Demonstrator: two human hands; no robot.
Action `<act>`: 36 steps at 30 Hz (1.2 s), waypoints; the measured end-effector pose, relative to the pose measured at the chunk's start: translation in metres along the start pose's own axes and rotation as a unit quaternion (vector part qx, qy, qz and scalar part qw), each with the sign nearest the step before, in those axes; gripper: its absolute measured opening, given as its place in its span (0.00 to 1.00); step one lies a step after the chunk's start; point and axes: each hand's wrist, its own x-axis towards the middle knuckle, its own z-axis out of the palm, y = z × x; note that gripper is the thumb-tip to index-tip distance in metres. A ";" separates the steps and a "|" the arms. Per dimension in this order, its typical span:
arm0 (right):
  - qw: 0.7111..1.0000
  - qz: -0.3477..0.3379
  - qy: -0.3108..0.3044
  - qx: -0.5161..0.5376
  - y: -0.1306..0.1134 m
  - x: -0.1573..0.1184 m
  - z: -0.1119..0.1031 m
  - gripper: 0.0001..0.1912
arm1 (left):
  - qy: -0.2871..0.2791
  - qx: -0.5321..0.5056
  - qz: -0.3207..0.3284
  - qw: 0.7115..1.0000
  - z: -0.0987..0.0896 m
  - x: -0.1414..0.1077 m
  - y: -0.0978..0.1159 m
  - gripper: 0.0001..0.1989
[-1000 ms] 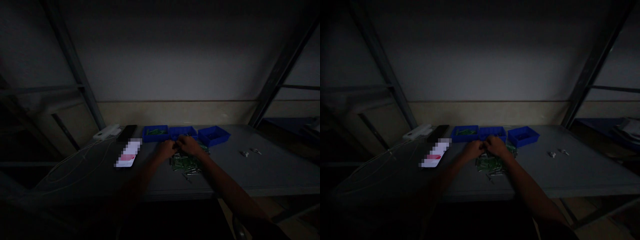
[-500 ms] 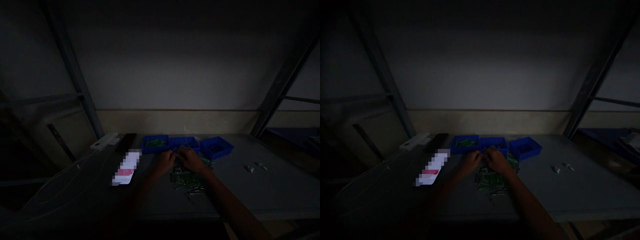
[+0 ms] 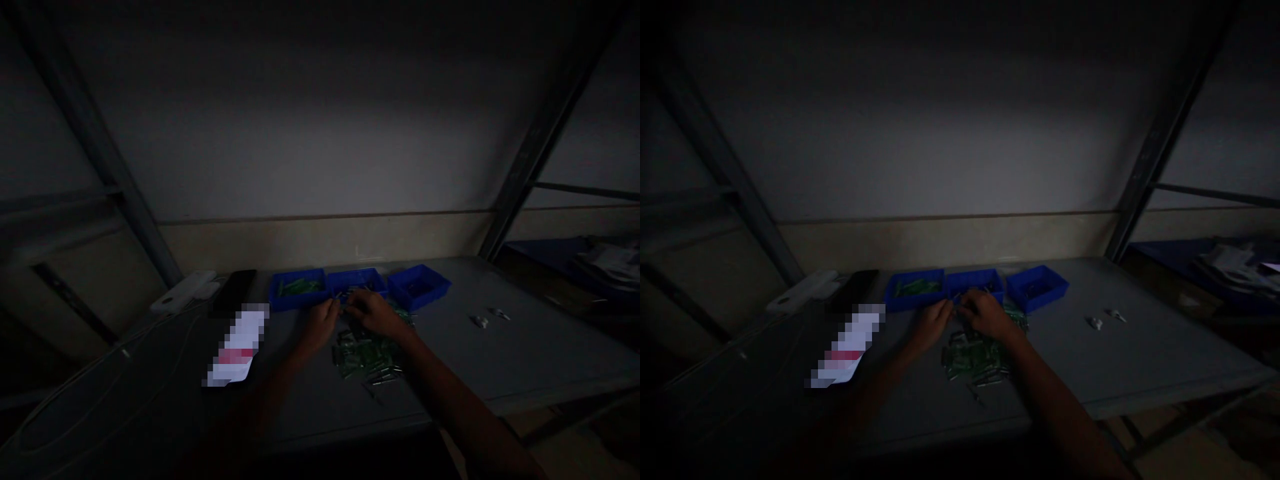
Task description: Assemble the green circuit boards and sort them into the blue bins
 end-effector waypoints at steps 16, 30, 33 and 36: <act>1.000 0.009 0.005 -0.025 -0.006 0.002 -0.002 0.13 | -0.009 -0.030 0.083 0.996 -0.003 -0.004 0.004 0.12; 0.996 0.026 -0.006 0.085 -0.008 0.002 -0.008 0.11 | 0.022 0.039 0.051 0.998 -0.006 -0.004 0.011 0.15; 0.996 -0.003 -0.006 0.091 -0.010 0.001 -0.007 0.06 | 0.030 0.042 0.040 0.998 -0.004 -0.003 0.009 0.18; 0.996 0.001 0.003 0.090 -0.008 0.002 -0.003 0.03 | 0.029 0.038 0.038 0.998 -0.003 -0.002 0.007 0.21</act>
